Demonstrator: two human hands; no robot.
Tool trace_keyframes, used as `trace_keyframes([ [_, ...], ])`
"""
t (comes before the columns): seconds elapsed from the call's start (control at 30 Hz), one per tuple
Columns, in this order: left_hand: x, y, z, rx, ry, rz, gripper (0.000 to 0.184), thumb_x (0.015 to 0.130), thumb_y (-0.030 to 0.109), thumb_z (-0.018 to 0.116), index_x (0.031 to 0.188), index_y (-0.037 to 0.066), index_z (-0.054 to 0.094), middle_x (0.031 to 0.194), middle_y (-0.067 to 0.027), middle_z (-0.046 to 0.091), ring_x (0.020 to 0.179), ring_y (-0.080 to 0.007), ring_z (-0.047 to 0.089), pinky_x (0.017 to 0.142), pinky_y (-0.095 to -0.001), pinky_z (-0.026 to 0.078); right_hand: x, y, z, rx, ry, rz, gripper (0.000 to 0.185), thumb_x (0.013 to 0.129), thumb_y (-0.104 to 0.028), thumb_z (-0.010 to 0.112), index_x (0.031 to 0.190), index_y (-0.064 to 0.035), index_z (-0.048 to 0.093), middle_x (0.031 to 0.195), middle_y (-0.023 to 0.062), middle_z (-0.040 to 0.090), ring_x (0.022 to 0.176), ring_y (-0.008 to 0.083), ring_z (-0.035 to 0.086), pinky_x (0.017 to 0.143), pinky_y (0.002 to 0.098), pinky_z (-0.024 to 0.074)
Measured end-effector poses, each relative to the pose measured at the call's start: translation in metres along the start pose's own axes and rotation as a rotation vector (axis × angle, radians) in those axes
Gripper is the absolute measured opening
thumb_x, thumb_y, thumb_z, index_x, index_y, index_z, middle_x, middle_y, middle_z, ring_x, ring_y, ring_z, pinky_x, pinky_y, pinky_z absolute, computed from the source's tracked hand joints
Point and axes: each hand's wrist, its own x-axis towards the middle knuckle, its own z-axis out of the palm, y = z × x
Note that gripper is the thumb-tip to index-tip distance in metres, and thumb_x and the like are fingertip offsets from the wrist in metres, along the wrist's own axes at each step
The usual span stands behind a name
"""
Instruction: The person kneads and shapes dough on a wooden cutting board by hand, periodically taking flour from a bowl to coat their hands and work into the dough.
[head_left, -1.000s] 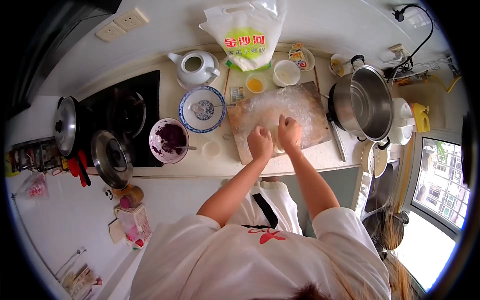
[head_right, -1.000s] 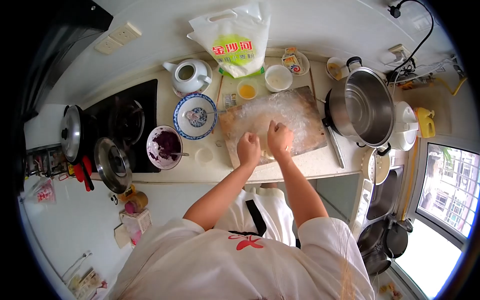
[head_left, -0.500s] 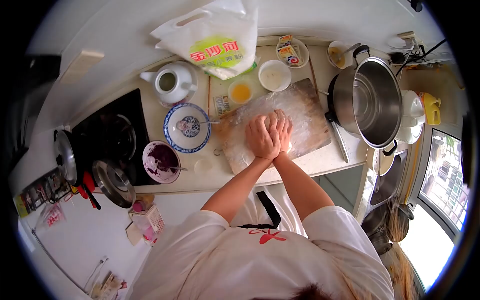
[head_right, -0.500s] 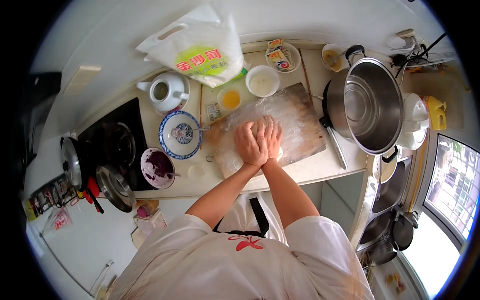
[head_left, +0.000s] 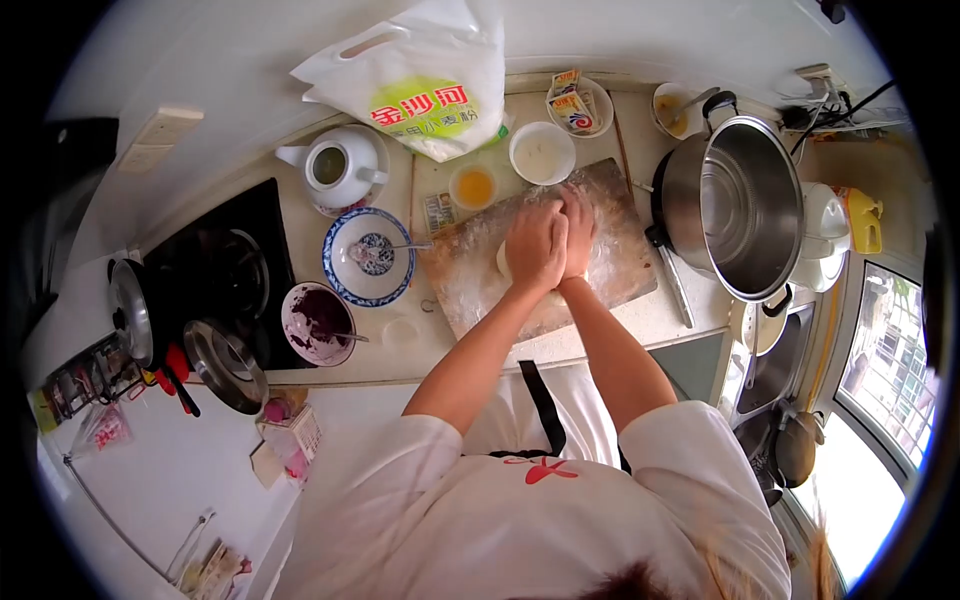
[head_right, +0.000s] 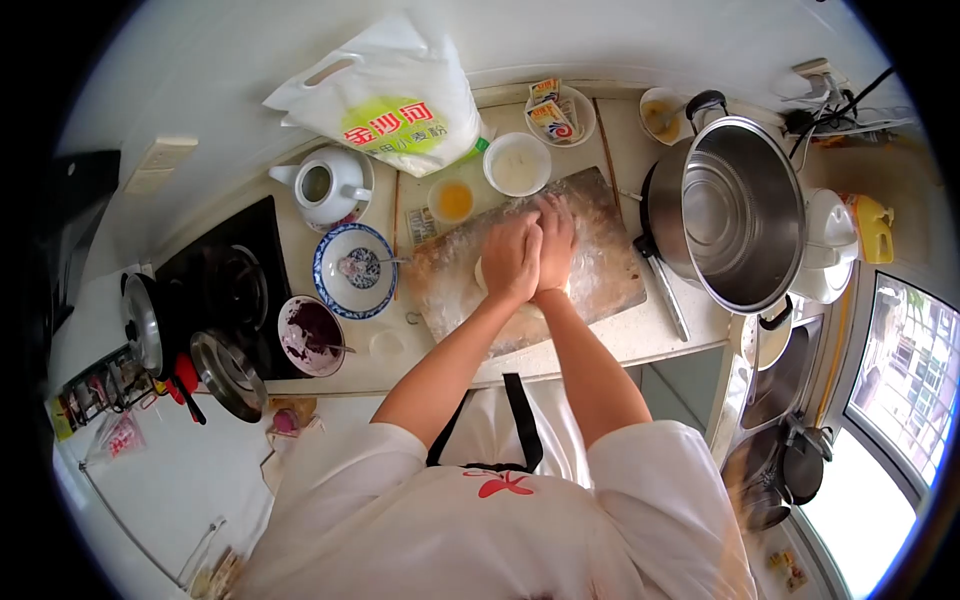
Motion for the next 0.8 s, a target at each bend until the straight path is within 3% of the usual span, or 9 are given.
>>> trace_keyframes([
  [0.07, -0.021, -0.017, -0.019, 0.122, -0.097, 0.151, 0.033, 0.089, 0.026, 0.062, 0.116, 0.008, 0.066, 0.109, -0.0110, 0.066, 0.104, -0.0322, 0.058, 0.093, -0.0464, 0.043, -0.002, 0.011, -0.021, 0.817, 0.096, 0.232, 0.031, 0.099, -0.024, 0.050, 0.121, -0.0051, 0.062, 0.128, 0.0195, 0.057, 0.122, 0.0384, 0.053, 0.105, 0.0442, 0.0407],
  [0.13, -0.028, -0.026, -0.038, 0.187, -0.219, 0.363, 0.035, 0.086, 0.025, 0.065, 0.115, 0.006, 0.065, 0.115, -0.0121, 0.064, 0.111, -0.0309, 0.057, 0.096, -0.0472, 0.042, -0.019, 0.015, -0.054, 0.227, 0.123, 0.162, 0.030, 0.099, -0.023, 0.051, 0.119, -0.0038, 0.063, 0.121, 0.0201, 0.061, 0.117, 0.0399, 0.053, 0.098, 0.0460, 0.0430],
  [0.23, -0.043, -0.014, -0.047, 0.256, -0.217, 0.304, 0.030, 0.079, 0.011, 0.067, 0.109, 0.009, 0.065, 0.110, -0.0088, 0.061, 0.107, -0.0287, 0.056, 0.093, -0.0448, 0.042, -0.056, 0.032, -0.050, 0.097, 0.037, 0.139, 0.026, 0.097, -0.024, 0.054, 0.109, -0.0037, 0.064, 0.107, 0.0217, 0.064, 0.105, 0.0412, 0.057, 0.089, 0.0487, 0.0453],
  [0.37, -0.071, -0.008, -0.057, 0.230, -0.199, 0.250, 0.038, 0.069, -0.001, 0.071, 0.104, 0.010, 0.063, 0.104, -0.0082, 0.059, 0.104, -0.0297, 0.057, 0.088, -0.0451, 0.043, -0.079, 0.005, -0.042, 0.270, -0.041, 0.310, 0.027, 0.096, -0.028, 0.054, 0.098, -0.0022, 0.060, 0.094, 0.0242, 0.066, 0.091, 0.0435, 0.061, 0.079, 0.0502, 0.0474],
  [0.47, -0.098, -0.014, -0.078, 0.120, -0.057, 0.281, 0.042, 0.066, -0.006, 0.074, 0.103, 0.010, 0.062, 0.099, -0.0089, 0.058, 0.102, -0.0306, 0.056, 0.087, -0.0442, 0.044, -0.080, -0.004, -0.051, 0.347, -0.030, 0.334, 0.028, 0.098, -0.028, 0.055, 0.093, -0.0010, 0.059, 0.086, 0.0200, 0.068, 0.082, 0.0350, 0.066, 0.073, 0.0444, 0.0495],
  [0.57, -0.107, -0.005, -0.093, -0.038, 0.010, 0.162, 0.041, 0.067, -0.005, 0.076, 0.102, 0.009, 0.062, 0.098, -0.0097, 0.057, 0.096, -0.0289, 0.057, 0.083, -0.0407, 0.048, -0.071, -0.010, -0.069, 0.494, -0.178, 0.372, 0.032, 0.098, -0.029, 0.059, 0.088, 0.0014, 0.064, 0.077, 0.0146, 0.070, 0.071, 0.0228, 0.069, 0.063, 0.0350, 0.0519],
  [0.67, -0.104, -0.012, -0.081, -0.247, 0.151, -0.239, 0.039, 0.067, -0.003, 0.080, 0.100, 0.005, 0.062, 0.095, -0.0099, 0.061, 0.086, -0.0257, 0.062, 0.077, -0.0357, 0.051, -0.052, -0.020, -0.081, 0.603, -0.338, 0.503, 0.035, 0.097, -0.028, 0.062, 0.084, 0.0034, 0.069, 0.072, 0.0100, 0.070, 0.065, 0.0134, 0.068, 0.057, 0.0278, 0.0525],
  [0.7, -0.104, -0.029, -0.066, -0.432, 0.161, -0.503, 0.036, 0.064, 0.001, 0.084, 0.093, 0.001, 0.063, 0.091, -0.0146, 0.063, 0.084, -0.0326, 0.062, 0.076, -0.0419, 0.051, -0.046, -0.020, -0.080, 0.678, -0.412, 0.542, 0.036, 0.096, -0.028, 0.062, 0.086, 0.0048, 0.071, 0.074, 0.0104, 0.071, 0.064, 0.0147, 0.069, 0.056, 0.0273, 0.0544],
  [0.8, -0.097, -0.044, -0.065, -0.336, 0.132, -0.543, 0.027, 0.066, 0.001, 0.079, 0.087, -0.002, 0.064, 0.086, -0.0171, 0.065, 0.080, -0.0353, 0.064, 0.073, -0.0440, 0.051, -0.034, -0.032, -0.061, 0.554, -0.499, 0.458, 0.039, 0.095, -0.031, 0.066, 0.079, 0.0037, 0.070, 0.068, 0.0096, 0.069, 0.058, 0.0148, 0.067, 0.054, 0.0278, 0.0539],
])
